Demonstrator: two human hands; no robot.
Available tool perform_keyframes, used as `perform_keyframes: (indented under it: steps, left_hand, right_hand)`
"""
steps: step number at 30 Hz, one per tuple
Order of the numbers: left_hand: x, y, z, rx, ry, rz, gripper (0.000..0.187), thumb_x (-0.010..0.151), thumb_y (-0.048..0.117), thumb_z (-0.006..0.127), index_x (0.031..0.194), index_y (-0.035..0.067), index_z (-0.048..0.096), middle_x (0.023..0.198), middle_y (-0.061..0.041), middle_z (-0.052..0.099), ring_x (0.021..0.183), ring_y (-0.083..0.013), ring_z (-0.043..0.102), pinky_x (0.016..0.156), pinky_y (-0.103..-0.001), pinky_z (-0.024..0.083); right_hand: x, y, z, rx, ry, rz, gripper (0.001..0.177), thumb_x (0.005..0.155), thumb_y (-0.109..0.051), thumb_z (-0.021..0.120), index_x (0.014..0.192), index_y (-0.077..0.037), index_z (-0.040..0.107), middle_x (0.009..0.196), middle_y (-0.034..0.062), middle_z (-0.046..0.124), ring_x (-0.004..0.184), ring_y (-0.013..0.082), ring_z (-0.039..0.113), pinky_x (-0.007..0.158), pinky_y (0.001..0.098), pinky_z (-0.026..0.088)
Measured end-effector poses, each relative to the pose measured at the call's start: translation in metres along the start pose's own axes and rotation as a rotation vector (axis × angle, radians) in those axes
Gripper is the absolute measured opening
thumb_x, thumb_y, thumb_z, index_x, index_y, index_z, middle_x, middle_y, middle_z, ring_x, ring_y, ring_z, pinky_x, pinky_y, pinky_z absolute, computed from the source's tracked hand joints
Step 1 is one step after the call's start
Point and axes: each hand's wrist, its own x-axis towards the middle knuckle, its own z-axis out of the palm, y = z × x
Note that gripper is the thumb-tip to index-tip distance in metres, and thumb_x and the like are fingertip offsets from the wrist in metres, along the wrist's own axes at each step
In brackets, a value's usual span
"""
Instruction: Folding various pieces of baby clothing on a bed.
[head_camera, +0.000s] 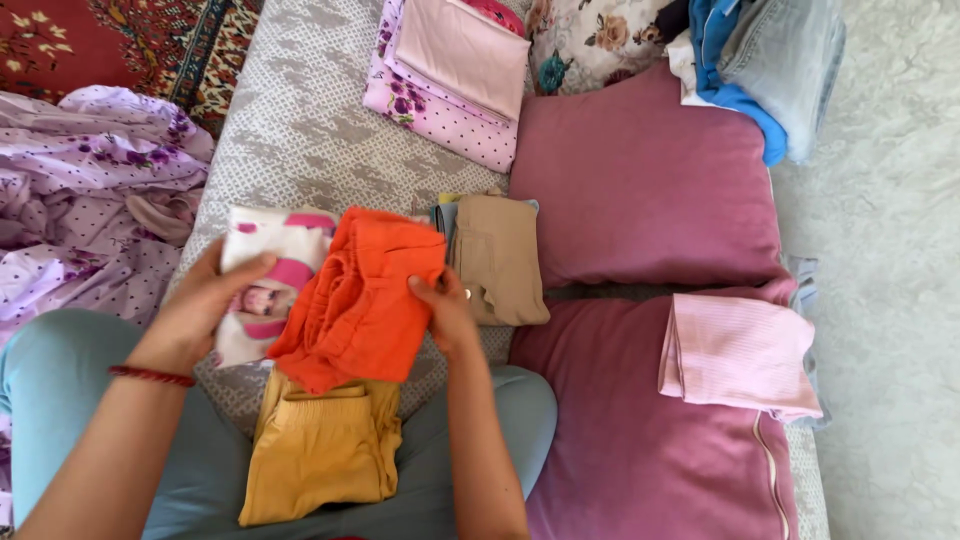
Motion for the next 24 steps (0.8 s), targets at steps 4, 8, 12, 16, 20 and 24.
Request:
perform_keyframes:
  steps: [4,8,12,16,20,24]
  left_hand:
    - [0.014,-0.050,-0.015,0.157,0.202,-0.217,0.048,0.092,0.027,0.075,0.128,-0.001,0.059,0.111,-0.009,0.072,0.093,-0.0159,0.070,0.075,-0.032,0.058]
    - [0.000,-0.047,-0.001,0.249,0.245,-0.050,0.040,0.093,0.033,0.075,0.116,0.001,0.063,0.102,-0.007,0.072,0.088,-0.0155,0.067,0.072,-0.032,0.054]
    - [-0.007,0.002,0.027,0.687,0.323,0.133,0.042,0.091,0.036,0.079,0.109,0.000,0.066,0.089,-0.014,0.072,0.081,-0.0230,0.064,0.070,-0.037,0.051]
    - [-0.008,-0.033,0.012,0.803,0.353,-0.002,0.049,0.085,0.039,0.082,0.107,-0.001,0.065,0.089,-0.016,0.073,0.077,-0.0271,0.069,0.070,-0.041,0.052]
    - [0.002,-0.048,0.009,0.806,0.440,0.110,0.056,0.085,0.042,0.083,0.115,-0.001,0.064,0.096,-0.018,0.072,0.084,-0.0311,0.070,0.075,-0.043,0.054]
    - [-0.032,-0.011,0.056,1.196,0.661,0.851,0.059,0.086,0.033,0.080,0.125,-0.004,0.058,0.117,-0.024,0.066,0.107,-0.0444,0.063,0.091,-0.049,0.052]
  right_hand:
    - [0.018,0.078,-0.016,-0.301,0.292,0.219,0.072,0.091,-0.041,0.079,0.143,0.000,0.049,0.135,0.0117,0.060,0.120,0.0241,0.060,0.101,0.0388,0.050]
    - [0.002,0.057,-0.004,-0.287,0.251,-0.003,0.069,0.090,-0.043,0.075,0.138,0.002,0.054,0.128,0.0137,0.065,0.114,0.0247,0.064,0.094,0.0374,0.054]
    - [-0.002,0.042,0.002,-0.351,0.267,-0.222,0.071,0.090,-0.042,0.073,0.141,0.001,0.048,0.121,0.0161,0.066,0.106,0.0252,0.065,0.087,0.0373,0.055]
    - [-0.013,0.060,-0.001,-0.638,0.332,-0.261,0.070,0.091,-0.044,0.070,0.138,0.003,0.050,0.120,0.0186,0.068,0.107,0.0286,0.067,0.090,0.0382,0.055]
    - [0.001,0.073,-0.008,-0.673,0.265,-0.157,0.067,0.099,-0.051,0.061,0.138,0.004,0.052,0.131,0.0221,0.065,0.119,0.0338,0.064,0.097,0.0419,0.052]
    - [-0.013,0.065,0.000,-0.799,0.270,-0.142,0.061,0.103,-0.046,0.053,0.137,0.004,0.054,0.129,0.0248,0.065,0.118,0.0398,0.063,0.097,0.0438,0.051]
